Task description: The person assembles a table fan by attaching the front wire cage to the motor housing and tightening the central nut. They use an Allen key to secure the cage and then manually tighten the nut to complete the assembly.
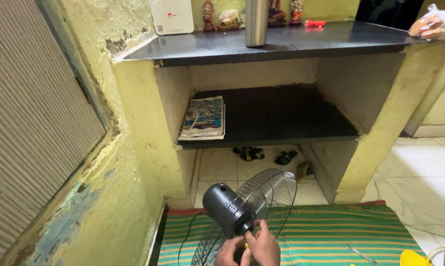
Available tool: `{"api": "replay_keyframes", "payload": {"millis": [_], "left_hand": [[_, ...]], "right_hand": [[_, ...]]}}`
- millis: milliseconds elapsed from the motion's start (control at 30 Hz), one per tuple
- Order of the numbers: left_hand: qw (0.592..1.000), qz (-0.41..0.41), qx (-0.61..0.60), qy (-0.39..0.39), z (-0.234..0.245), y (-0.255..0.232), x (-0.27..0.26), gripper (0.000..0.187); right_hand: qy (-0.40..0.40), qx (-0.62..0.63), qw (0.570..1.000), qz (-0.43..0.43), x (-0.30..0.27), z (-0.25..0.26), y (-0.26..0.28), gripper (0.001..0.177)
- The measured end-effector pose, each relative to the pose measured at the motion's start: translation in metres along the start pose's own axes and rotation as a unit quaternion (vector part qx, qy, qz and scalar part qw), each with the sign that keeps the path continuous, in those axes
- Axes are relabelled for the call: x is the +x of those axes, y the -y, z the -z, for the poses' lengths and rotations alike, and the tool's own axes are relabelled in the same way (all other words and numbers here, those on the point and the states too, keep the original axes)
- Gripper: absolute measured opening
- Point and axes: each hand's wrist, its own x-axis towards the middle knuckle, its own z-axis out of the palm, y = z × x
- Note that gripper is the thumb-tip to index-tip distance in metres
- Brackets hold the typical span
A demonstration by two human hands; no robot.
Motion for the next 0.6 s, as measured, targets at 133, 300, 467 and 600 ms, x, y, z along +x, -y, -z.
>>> {"api": "replay_keyframes", "payload": {"millis": [133,300,467,600], "left_hand": [[0.996,-0.025,0.021,-0.078,0.001,-0.011,0.015,0.049],[0.995,0.025,0.061,-0.069,0.005,-0.031,0.017,0.056],[0.995,0.045,0.044,-0.073,0.006,-0.044,0.011,0.059],[0.995,0.074,0.014,-0.072,0.002,-0.050,0.010,0.049]], "right_hand": [[-0.014,0.005,1.000,0.025,0.003,-0.001,-0.008,0.052],[-0.017,0.009,0.998,0.063,-0.003,0.003,-0.013,0.049],[-0.020,0.059,0.997,0.055,-0.008,0.009,-0.009,0.047],[-0.034,0.030,0.998,0.037,-0.009,0.012,-0.006,0.043]]}}
